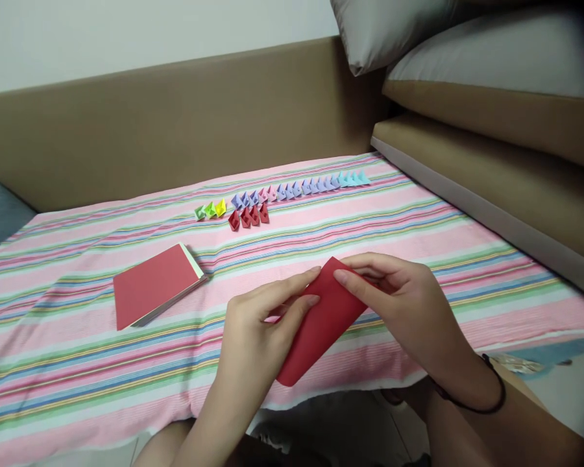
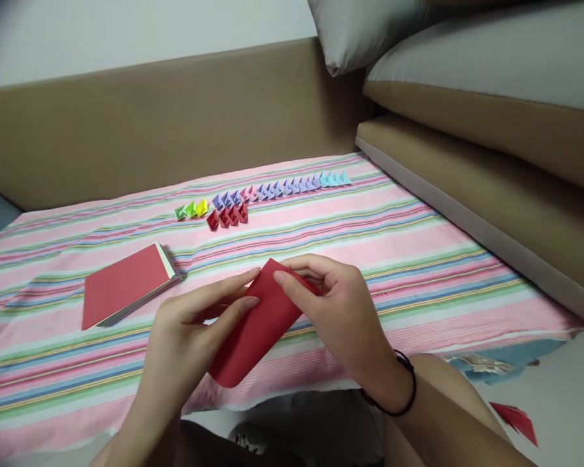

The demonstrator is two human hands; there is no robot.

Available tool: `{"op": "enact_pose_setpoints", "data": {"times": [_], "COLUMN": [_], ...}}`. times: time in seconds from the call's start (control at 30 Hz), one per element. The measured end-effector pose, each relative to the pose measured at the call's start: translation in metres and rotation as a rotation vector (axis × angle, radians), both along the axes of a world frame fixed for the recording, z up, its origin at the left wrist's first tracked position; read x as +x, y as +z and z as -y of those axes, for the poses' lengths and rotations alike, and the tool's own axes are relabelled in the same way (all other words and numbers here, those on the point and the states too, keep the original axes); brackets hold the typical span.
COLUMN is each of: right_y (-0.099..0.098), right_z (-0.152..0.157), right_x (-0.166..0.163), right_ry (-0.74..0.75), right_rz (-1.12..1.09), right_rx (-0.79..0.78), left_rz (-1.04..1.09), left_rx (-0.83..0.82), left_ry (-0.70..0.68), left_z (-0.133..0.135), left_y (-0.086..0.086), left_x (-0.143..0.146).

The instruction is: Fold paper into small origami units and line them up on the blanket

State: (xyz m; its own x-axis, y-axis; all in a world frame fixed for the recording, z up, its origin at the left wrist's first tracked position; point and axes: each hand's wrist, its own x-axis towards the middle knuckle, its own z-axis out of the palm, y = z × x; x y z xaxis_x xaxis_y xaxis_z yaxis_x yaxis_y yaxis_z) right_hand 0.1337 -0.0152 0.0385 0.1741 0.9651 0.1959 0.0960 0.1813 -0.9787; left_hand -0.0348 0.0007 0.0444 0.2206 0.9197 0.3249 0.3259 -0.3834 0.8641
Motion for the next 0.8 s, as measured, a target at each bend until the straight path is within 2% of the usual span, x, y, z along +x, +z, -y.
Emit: {"op": "enact_pose_setpoints", "data": {"times": [0.23,0.63,0.8], "right_y": [-0.0013,-0.0025,-0.0036], "right_z": [-0.0005,-0.0012,-0.0019], "right_x": [0.0000,0.0001,0.0003], "right_ry": [0.005,0.022,0.028], "right_rz": [0.014,0.001,-0.017], "right_rx": [0.004,0.001,-0.001], "left_rz": [-0.102,-0.012,-0.048], "left_rx": [0.081,0.005,0.009], "left_ry": [0.012,0.008,-0.009], "left_z": [-0.0003,0.0003,0.0001], "left_y": [-0.0018,0.0014,-0.0011], "left_x": [-0.0030,-0.0015,-0.0038]}}
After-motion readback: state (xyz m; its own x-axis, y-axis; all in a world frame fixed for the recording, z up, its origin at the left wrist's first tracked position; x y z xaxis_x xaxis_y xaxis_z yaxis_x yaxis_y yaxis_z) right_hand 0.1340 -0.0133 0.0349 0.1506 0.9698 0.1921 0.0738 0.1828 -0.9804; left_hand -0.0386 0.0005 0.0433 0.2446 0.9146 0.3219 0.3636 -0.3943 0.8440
